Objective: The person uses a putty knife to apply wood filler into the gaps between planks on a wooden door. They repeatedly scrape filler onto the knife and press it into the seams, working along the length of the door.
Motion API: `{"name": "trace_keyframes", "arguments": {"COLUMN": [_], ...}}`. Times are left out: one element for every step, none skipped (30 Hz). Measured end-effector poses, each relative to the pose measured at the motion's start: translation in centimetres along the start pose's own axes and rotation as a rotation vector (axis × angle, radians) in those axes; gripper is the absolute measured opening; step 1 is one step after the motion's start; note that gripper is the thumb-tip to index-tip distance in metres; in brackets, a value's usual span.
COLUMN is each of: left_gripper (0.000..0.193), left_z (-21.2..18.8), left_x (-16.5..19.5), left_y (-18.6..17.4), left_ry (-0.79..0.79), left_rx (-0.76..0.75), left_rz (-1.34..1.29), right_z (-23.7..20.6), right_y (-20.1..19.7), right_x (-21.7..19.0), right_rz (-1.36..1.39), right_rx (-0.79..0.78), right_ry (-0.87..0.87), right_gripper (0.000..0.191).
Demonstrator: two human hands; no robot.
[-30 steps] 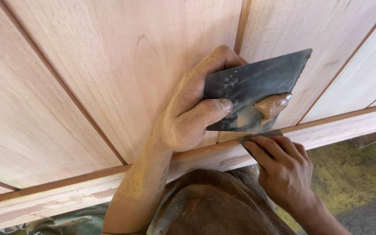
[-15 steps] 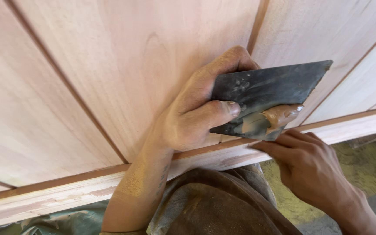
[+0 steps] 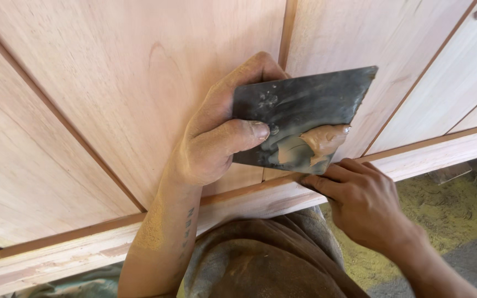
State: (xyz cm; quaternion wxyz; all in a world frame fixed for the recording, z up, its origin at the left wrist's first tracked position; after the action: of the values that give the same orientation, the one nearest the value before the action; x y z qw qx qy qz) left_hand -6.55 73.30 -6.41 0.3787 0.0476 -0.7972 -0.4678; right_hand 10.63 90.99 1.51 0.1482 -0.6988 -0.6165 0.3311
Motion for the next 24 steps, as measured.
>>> {"name": "trace_keyframes", "arguments": {"left_gripper": [0.042, 0.041, 0.041, 0.041, 0.042, 0.043, 0.044, 0.045, 0.046, 0.044, 0.041, 0.04, 0.038, 0.038, 0.037, 0.036, 0.035, 0.034, 0.036, 0.038, 0.039, 0.039, 0.039, 0.04], "left_z": [-0.1, -0.3, -0.5, -0.7, -0.8, -0.9, -1.0, -1.1, -1.1, -1.0, -0.9, -0.9, -0.8, -0.7, -0.5, -0.4, -0.3, -0.4, -1.0, -1.6, -1.9, -2.4, -2.3, -2.2], "left_x": [0.0, -0.1, -0.2, -0.4, -0.6, -0.7, -0.8, -0.9, -1.0, -1.1, -0.9, -0.9, -0.8, -0.9, -1.5, -2.1, -3.0, -3.8, -3.8, -4.0, -4.4, -4.5, -4.9, -5.2], "left_y": [-0.1, -0.2, -0.3, -0.4, -0.4, -0.6, -0.7, -0.7, -0.6, -0.4, -0.2, 0.0, 0.3, 0.7, 1.6, 2.3, 3.1, 3.6, 3.3, 3.1, 3.0, 3.0, 2.8, 2.9], "left_ry": [0.015, 0.017, 0.011, 0.005, -0.006, -0.012, -0.018, -0.024, -0.035, -0.018, 0.005, 0.024, 0.042, 0.047, 0.03, 0.01, -0.021, -0.052, -0.022, -0.001, 0.014, 0.028, 0.044, 0.035], "left_rx": [0.017, 0.024, 0.025, 0.026, 0.023, 0.033, 0.042, 0.048, 0.051, 0.06, 0.076, 0.081, 0.086, 0.068, 0.027, -0.013, -0.06, -0.1, -0.091, -0.087, -0.069, -0.05, -0.043, -0.042], "left_rz": [0.026, 0.025, 0.02, 0.014, 0.007, 0.01, 0.013, 0.011, 0.0, -0.028, -0.05, -0.051, -0.052, -0.047, -0.079, -0.11, -0.161, -0.209, -0.138, -0.086, -0.06, -0.033, -0.028, -0.075], "right_z": [0.2, 0.3, 0.4, 0.4, 0.3, 0.1, 0.0, -0.1, -0.4, -0.5, -0.6, -0.5, -0.4, -0.3, -0.4, -0.5, -0.7, -0.6, -0.7, -0.9, -1.3, -1.7, -2.0, -2.3], "right_y": [-0.8, -1.3, -2.0, -2.4, -2.5, -2.4, -2.1, -1.7, -1.2, -0.8, -0.6, 0.0, 0.2, 0.3, 0.2, 0.0, 0.1, -0.8, -1.4, -1.7, -1.8, -1.7, -1.5, -1.0], "right_x": [0.5, 0.7, 1.1, 1.4, 1.5, 1.2, 0.7, 0.4, 0.1, 0.0, 0.2, 0.4, 1.1, 1.9, 3.0, 4.1, 4.6, 4.9, 4.9, 4.9, 4.9, 4.7, 4.7, 4.5], "right_rz": [0.002, 0.008, 0.018, 0.024, 0.03, -0.004, -0.038, -0.077, -0.075, -0.071, -0.063, -0.033, -0.006, 0.024, 0.04, 0.054, 0.067, 0.043, 0.022, 0.0, 0.007, 0.017, 0.024, -0.033], "right_rx": [-0.032, -0.07, -0.023, 0.018, 0.058, 0.105, 0.161, 0.22, 0.227, 0.232, 0.24, 0.148, 0.058, -0.032, -0.135, -0.235, -0.331, -0.237, -0.151, -0.079, -0.005, 0.083, 0.185, 0.245], "right_ry": [-0.011, -0.029, 0.017, 0.072, 0.127, 0.134, 0.141, 0.16, 0.174, 0.184, 0.181, 0.157, 0.143, 0.142, 0.17, 0.19, 0.192, 0.158, 0.141, 0.139, 0.181, 0.206, 0.236, 0.209], "right_gripper": [0.042, 0.04, 0.034, 0.029, 0.024, 0.023, 0.021, 0.02, 0.024, 0.027, 0.031, 0.03, 0.03, 0.029, 0.032, 0.035, 0.039, 0.035, 0.032, 0.029, 0.027, 0.025, 0.023, 0.021]}}
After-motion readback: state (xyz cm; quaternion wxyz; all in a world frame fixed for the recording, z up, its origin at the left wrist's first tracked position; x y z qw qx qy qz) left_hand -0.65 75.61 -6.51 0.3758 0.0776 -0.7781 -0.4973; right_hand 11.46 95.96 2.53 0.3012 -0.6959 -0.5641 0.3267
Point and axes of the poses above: each hand's wrist, its own z-axis towards the middle knuckle, its own y-axis out of the palm, x = y × z, the point moved 6 cm from there along z, towards the middle knuckle, and after that the axes turned 4 degrees about y, right-handed, at the moved point
